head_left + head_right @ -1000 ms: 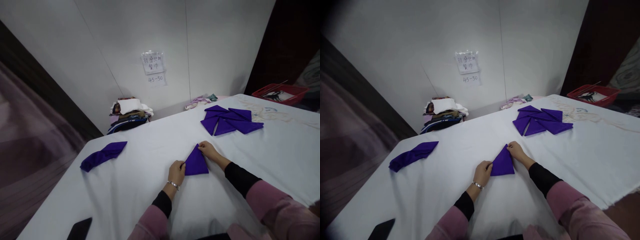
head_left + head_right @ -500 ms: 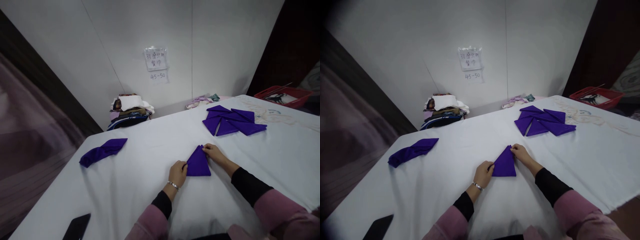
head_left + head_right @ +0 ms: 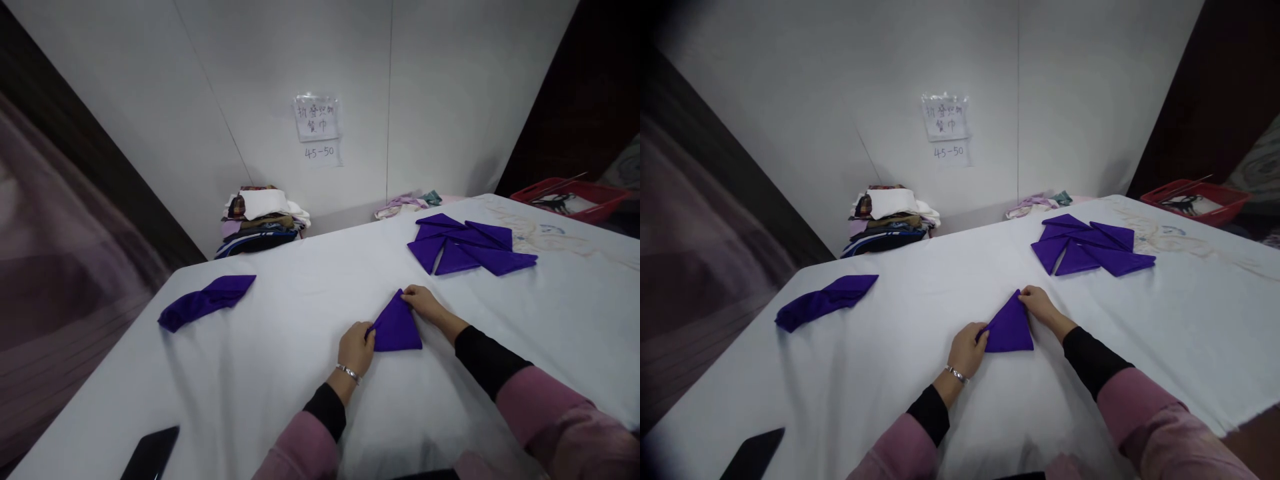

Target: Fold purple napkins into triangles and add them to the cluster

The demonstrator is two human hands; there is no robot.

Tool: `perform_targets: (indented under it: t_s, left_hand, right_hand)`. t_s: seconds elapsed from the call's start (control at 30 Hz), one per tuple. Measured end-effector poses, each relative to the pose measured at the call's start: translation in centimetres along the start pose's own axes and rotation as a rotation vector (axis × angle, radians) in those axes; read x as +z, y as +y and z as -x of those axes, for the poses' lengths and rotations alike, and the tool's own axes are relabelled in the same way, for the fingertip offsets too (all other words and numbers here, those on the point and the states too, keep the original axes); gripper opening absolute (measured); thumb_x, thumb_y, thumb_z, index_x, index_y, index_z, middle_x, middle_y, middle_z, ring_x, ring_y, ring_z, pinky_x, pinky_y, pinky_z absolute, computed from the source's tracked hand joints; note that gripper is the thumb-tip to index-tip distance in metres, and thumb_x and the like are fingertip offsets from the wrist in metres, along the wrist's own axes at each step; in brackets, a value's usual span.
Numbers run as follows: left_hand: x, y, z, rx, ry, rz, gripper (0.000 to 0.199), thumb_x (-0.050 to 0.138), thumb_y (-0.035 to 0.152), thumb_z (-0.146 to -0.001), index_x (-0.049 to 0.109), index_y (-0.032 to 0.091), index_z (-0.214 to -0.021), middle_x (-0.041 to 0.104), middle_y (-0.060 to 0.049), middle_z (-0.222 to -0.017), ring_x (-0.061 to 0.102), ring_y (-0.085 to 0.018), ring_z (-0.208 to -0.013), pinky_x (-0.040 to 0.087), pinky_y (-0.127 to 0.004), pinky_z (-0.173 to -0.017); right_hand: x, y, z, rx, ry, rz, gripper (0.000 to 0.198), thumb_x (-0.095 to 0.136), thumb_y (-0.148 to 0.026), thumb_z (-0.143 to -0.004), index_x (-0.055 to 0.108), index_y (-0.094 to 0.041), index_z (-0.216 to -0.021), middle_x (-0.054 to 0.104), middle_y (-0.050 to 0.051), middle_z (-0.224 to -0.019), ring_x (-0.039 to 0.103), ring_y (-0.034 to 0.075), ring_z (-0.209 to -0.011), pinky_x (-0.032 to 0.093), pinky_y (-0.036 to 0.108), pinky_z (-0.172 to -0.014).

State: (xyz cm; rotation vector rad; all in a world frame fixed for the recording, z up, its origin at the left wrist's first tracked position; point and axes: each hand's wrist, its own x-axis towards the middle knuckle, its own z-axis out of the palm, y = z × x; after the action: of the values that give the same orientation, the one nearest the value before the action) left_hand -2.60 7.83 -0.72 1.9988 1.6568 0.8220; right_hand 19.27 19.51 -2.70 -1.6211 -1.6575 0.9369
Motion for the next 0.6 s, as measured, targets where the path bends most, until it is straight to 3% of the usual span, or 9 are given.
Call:
perform_targets:
  t_s: [0.27, 0.47, 0.6]
  left_hand:
    - [0.1, -0.2, 0.3, 0.006, 0.002, 0.015, 0.025, 0.048, 0.018, -0.084, 0.061, 0.02, -0.105, 0.065, -0.004, -0.094, 0.06, -0.019, -0.089, 0.048, -0.033, -0.082]
    - [0.0, -0.3, 0.4, 0.015, 0.002, 0.061, 0.025, 0.05, 0.012, -0.081, 0.062, 0.021, -0.101, 0.062, -0.003, -0.093, 0.059, -0.017, -0.087, 0.048, -0.032, -0.082]
    - [0.0, -0.4, 0.5, 0.013, 0.017, 0.098, 0.027, 0.052, 0.01, -0.079, 0.061, 0.022, -0.102, 0.061, -0.003, -0.095, 0.058, -0.017, -0.089, 0.048, -0.032, -0.084]
  right_hand:
    - [0.0, -0.1, -0.7, 0.021, -0.017, 0.135, 0.005, 0.054, -0.018, -0.068, 0.059, -0.016, -0.068, 0.061, 0.001, -0.061, 0.055, 0.014, -0.057, 0.038, 0.024, -0.054]
    - [0.2, -1.0, -0.2, 0.016, 0.036, 0.279, 0.015, 0.057, -0.017, -0.069, 0.06, -0.016, -0.084, 0.065, 0.005, -0.082, 0.056, 0.016, -0.074, 0.038, 0.024, -0.063]
    - [0.1, -1.4, 0.1, 0.023, 0.037, 0.35, 0.017, 0.057, -0.019, -0.072, 0.06, -0.016, -0.089, 0.065, 0.006, -0.085, 0.057, 0.016, -0.077, 0.038, 0.024, -0.064]
